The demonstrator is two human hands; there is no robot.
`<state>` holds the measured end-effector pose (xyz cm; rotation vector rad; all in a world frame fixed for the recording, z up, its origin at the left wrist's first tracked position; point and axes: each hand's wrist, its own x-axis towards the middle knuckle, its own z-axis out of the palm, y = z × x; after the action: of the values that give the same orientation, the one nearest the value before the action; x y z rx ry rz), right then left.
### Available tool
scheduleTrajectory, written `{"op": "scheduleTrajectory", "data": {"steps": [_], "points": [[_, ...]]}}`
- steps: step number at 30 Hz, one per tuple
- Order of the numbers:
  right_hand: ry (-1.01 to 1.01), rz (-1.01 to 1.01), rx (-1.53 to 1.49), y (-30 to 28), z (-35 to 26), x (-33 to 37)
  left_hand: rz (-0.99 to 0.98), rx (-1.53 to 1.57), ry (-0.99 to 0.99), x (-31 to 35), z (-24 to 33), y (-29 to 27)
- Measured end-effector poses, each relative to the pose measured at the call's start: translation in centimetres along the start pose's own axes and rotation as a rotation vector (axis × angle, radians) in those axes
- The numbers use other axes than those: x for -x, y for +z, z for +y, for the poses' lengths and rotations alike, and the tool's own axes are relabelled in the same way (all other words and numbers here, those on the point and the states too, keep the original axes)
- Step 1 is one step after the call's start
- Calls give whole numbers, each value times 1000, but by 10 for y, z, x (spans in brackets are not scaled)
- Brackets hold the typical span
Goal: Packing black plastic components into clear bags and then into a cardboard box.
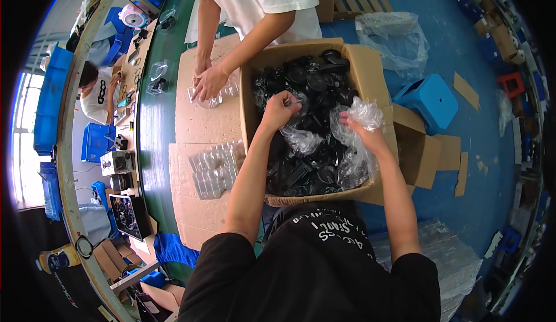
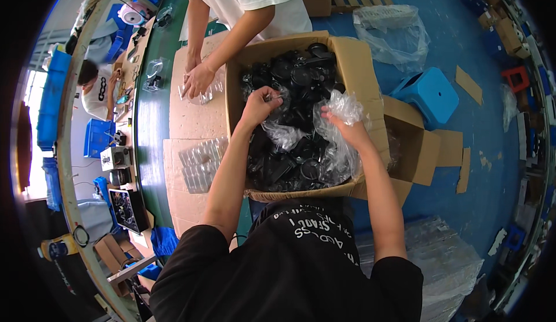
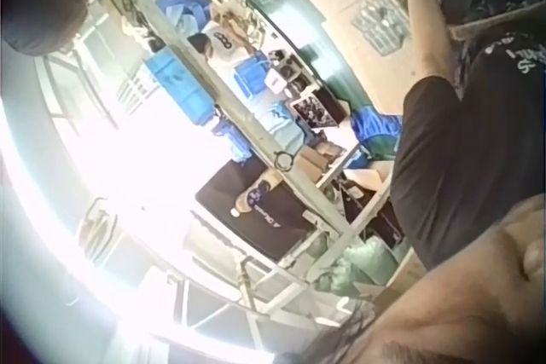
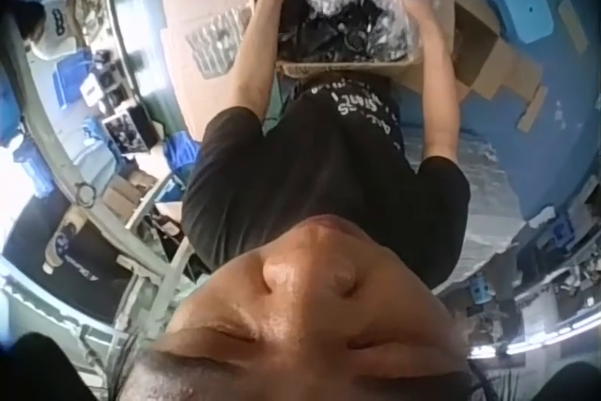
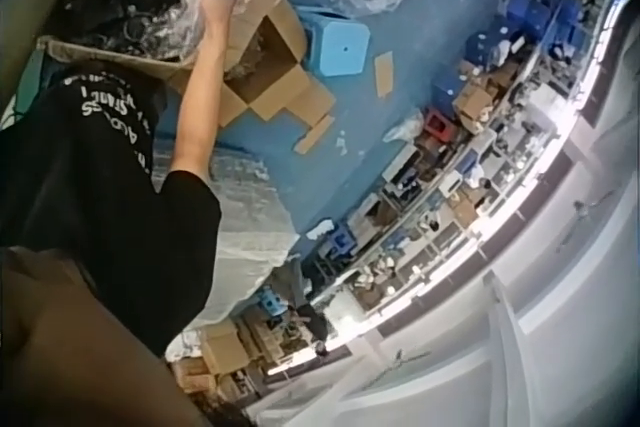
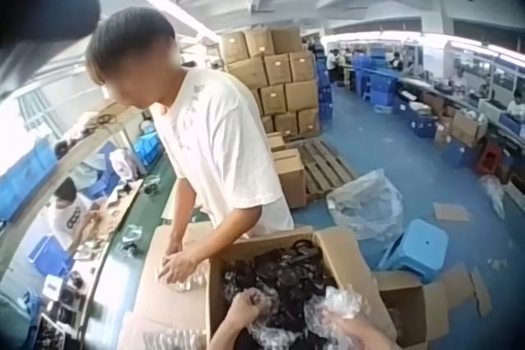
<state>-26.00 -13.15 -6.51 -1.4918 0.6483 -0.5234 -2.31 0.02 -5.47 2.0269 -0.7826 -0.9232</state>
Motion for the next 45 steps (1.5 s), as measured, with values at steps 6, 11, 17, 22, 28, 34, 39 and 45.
{"op": "scheduleTrajectory", "data": {"steps": [6,11,17,22,28,34,39,45], "points": [[166,-134,-354,20,-49,-30,-61,190,415,20,62,-12],[200,-304,-442,30,-62,-55,-206,282,466,22,86,-11],[129,-280,-511,36,-49,-50,200,-40,641,29,90,16],[-540,-212,168,26,-63,-43,225,746,708,19,36,42],[-378,393,90,27,-80,-25,546,11,-141,-62,-91,7],[-154,-142,1169,41,-79,2,500,-54,-518,-116,-124,8],[-89,-112,1040,22,-18,12,411,70,-483,-122,-135,2],[-80,-124,904,13,-18,12,737,-383,-238,-110,-119,21]]}}
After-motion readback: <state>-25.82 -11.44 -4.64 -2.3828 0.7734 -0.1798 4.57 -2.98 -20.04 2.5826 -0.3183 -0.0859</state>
